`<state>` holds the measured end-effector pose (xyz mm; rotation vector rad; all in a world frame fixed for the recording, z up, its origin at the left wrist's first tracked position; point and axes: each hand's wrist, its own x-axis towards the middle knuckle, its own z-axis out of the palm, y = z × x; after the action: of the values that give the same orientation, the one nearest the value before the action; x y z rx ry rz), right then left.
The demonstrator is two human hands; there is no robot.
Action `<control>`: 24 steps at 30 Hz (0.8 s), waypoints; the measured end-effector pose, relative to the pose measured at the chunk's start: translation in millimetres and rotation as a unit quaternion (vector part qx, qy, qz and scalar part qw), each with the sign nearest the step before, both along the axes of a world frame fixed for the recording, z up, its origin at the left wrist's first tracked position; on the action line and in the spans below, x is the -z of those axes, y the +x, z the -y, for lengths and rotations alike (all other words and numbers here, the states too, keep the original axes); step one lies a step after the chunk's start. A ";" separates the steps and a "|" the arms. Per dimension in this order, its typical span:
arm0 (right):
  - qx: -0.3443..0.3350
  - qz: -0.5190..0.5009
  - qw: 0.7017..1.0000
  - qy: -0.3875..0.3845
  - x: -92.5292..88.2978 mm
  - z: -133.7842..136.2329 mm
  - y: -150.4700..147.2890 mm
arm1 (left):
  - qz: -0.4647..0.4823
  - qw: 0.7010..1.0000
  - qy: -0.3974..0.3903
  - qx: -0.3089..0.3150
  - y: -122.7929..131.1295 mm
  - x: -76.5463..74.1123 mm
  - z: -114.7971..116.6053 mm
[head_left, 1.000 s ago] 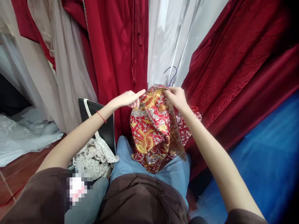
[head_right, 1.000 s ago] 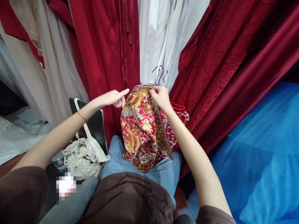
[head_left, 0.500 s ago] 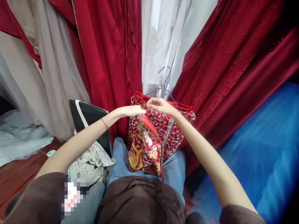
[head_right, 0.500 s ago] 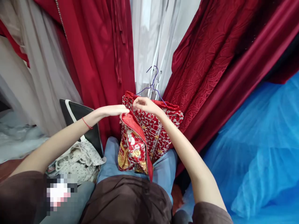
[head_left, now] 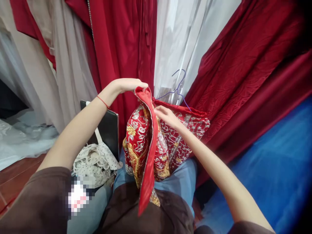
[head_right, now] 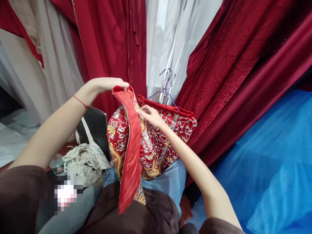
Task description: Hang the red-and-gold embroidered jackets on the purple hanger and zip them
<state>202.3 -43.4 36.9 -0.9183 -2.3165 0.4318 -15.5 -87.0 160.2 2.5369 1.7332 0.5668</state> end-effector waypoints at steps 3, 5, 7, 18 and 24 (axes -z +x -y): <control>0.111 0.056 0.988 0.094 8.2 9.4 -7.9 | -0.043 0.999 -0.008 -0.023 7.2 6.5 -3.1; 0.154 0.115 0.975 0.113 20.2 16.3 -14.8 | -0.073 0.997 -0.003 -0.035 14.6 12.9 -3.6; 0.178 0.149 0.965 0.125 33.8 21.7 -23.1 | -0.091 0.994 0.005 -0.054 21.3 21.0 -4.5; 0.331 0.183 0.922 0.085 -9.8 -24.3 -16.4 | -0.063 0.959 0.157 -0.226 7.4 40.4 -29.3; 0.319 0.244 0.915 0.037 -69.7 -10.4 13.2 | -0.032 0.935 0.305 -0.178 14.1 25.3 -29.9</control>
<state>215.5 -33.0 106.6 -1.8149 -2.2351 -0.1875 -1.4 -57.1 134.9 2.6064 2.3697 1.2238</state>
